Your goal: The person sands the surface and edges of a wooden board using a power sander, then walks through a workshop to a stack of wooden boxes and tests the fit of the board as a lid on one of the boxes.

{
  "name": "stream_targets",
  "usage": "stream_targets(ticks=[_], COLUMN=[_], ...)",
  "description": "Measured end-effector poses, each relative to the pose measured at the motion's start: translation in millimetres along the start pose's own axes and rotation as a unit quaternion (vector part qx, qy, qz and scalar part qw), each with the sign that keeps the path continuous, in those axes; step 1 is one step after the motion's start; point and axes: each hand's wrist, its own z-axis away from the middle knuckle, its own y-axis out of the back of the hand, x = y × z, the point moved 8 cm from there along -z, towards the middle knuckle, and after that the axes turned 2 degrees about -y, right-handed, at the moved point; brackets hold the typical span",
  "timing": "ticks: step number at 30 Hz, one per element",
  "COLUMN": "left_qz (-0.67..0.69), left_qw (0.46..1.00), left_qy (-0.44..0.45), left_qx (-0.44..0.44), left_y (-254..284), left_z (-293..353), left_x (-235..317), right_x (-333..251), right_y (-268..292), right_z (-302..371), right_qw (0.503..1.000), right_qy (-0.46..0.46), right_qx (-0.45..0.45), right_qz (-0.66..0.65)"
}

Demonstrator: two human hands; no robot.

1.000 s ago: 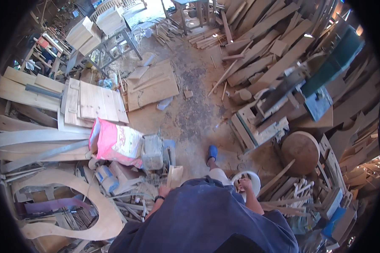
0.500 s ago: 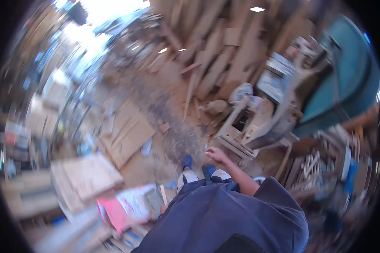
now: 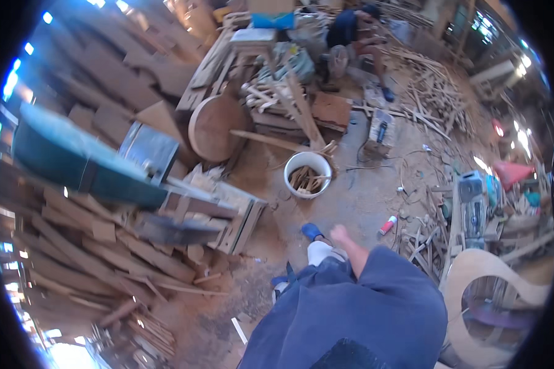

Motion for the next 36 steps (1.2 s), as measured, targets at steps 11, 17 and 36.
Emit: stream_targets(ticks=[11,17,36], left_qz=[-0.098,-0.061,0.009], left_qw=[0.974,0.944,0.972], left_qy=[-0.179,-0.318,-0.237], left_qx=[0.098,0.061,0.002], left_y=[21,16,-38], left_z=[24,145,172], left_x=[235,453,529], right_x=[233,286,323], right_y=[-14,43,70], right_z=[38,-20,-74], right_qw=[0.944,0.933,0.884], right_qy=[-0.233,-0.205,-0.242], right_qx=[-0.074,0.014,-0.084], right_qz=[-0.221,-0.294,-0.390])
